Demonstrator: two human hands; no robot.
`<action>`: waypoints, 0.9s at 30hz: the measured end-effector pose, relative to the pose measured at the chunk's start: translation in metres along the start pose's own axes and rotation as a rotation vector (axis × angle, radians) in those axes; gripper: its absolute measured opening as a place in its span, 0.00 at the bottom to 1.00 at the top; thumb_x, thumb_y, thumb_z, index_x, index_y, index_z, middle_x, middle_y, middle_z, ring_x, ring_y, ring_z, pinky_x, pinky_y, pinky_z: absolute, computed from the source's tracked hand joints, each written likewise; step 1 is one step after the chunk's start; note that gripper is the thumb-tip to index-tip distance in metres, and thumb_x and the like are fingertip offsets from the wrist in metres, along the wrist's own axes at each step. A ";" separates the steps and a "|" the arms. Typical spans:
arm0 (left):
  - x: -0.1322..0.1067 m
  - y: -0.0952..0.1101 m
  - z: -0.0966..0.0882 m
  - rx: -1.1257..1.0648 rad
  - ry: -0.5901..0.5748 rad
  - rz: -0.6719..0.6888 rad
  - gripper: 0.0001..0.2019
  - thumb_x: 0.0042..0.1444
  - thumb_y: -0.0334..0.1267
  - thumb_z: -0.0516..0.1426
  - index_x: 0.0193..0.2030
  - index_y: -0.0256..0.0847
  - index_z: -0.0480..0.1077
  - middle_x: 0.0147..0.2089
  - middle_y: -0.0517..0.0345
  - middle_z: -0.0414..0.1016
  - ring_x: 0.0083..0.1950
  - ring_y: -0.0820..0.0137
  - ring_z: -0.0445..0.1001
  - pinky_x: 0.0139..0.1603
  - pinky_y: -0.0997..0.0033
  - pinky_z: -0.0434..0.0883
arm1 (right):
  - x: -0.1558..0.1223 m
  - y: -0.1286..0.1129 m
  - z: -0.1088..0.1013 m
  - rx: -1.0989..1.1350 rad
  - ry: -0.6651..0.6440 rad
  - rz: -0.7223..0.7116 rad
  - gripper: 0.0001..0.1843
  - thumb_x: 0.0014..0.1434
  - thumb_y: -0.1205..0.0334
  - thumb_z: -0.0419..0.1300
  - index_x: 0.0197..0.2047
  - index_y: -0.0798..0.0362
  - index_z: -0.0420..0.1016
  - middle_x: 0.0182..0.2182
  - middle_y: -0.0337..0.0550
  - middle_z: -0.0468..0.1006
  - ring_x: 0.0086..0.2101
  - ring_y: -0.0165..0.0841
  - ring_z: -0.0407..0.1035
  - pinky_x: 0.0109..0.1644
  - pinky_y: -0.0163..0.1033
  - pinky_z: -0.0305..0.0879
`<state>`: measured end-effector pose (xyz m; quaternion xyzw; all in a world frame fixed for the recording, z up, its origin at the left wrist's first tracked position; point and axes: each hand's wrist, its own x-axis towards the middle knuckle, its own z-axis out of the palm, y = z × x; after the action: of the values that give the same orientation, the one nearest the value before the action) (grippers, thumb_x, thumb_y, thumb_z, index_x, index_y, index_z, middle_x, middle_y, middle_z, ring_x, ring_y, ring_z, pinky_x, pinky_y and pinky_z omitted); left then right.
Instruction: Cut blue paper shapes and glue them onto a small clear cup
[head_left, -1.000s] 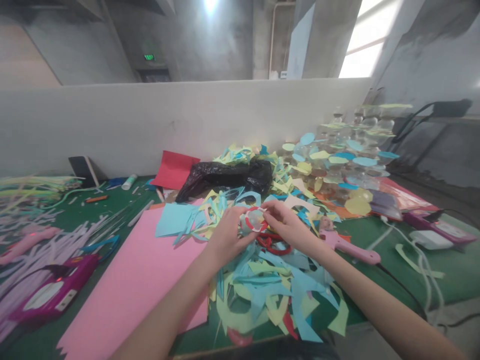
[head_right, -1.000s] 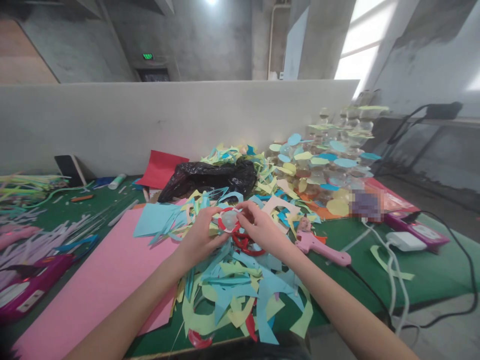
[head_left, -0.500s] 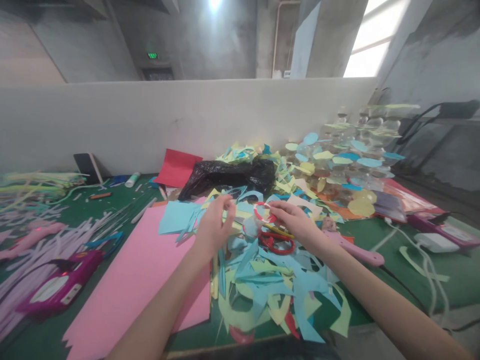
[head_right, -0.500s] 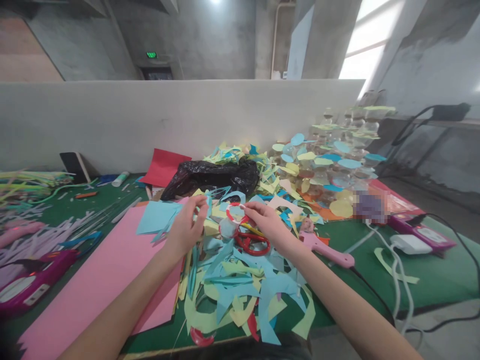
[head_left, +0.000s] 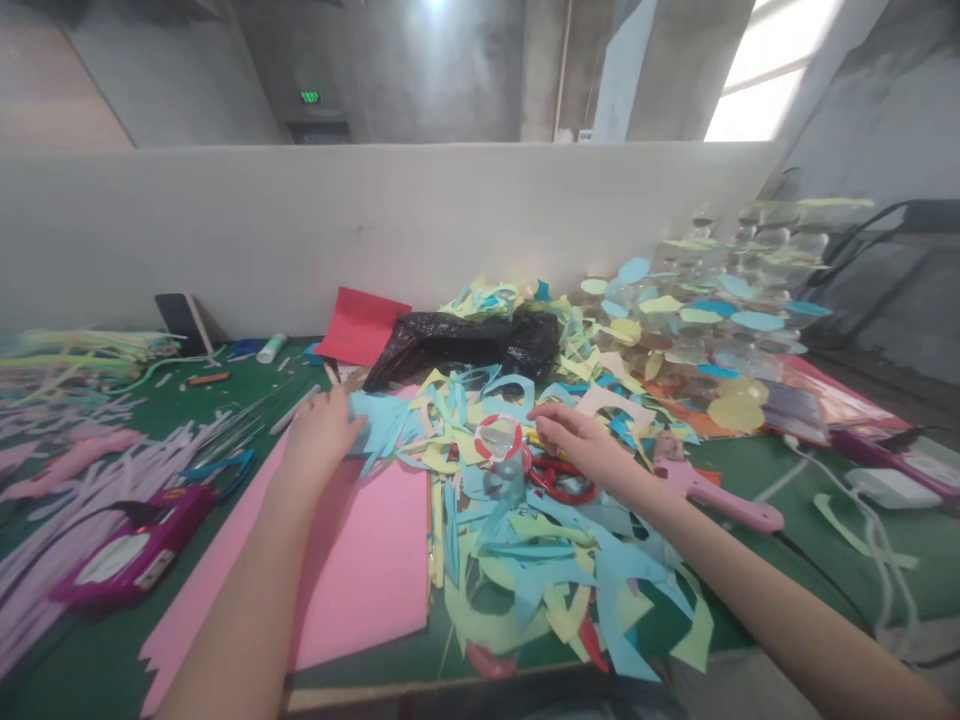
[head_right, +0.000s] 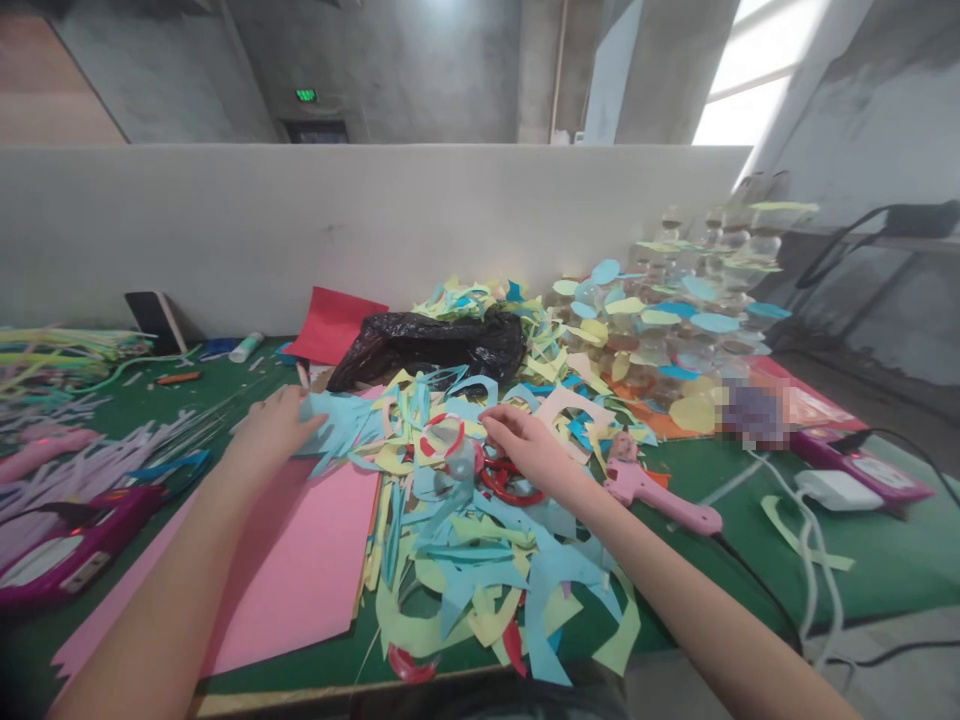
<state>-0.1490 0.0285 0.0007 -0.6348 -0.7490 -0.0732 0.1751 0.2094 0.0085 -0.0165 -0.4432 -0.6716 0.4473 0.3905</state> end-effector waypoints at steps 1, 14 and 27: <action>0.001 -0.001 0.003 0.012 -0.001 0.021 0.22 0.57 0.44 0.50 0.54 0.29 0.62 0.47 0.34 0.73 0.52 0.46 0.71 0.51 0.55 0.66 | -0.001 0.000 0.000 -0.015 0.003 -0.002 0.22 0.61 0.42 0.52 0.44 0.51 0.71 0.27 0.37 0.67 0.27 0.30 0.62 0.29 0.36 0.61; 0.000 0.010 -0.022 -0.196 0.018 -0.033 0.17 0.59 0.36 0.45 0.53 0.38 0.64 0.40 0.43 0.75 0.44 0.50 0.74 0.39 0.59 0.67 | -0.007 -0.009 -0.002 -0.070 0.049 -0.003 0.17 0.64 0.47 0.50 0.45 0.49 0.69 0.29 0.37 0.66 0.28 0.31 0.62 0.29 0.36 0.61; -0.003 0.033 -0.042 -0.709 0.458 -0.076 0.07 0.62 0.39 0.50 0.44 0.43 0.65 0.36 0.57 0.70 0.34 0.68 0.70 0.36 0.70 0.65 | -0.011 -0.010 -0.003 -0.311 0.254 -0.176 0.14 0.67 0.52 0.47 0.49 0.49 0.68 0.36 0.43 0.72 0.34 0.35 0.67 0.34 0.39 0.66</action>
<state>-0.1093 0.0183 0.0347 -0.5952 -0.6420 -0.4717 0.1050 0.2125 -0.0030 -0.0077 -0.4907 -0.7140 0.2430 0.4363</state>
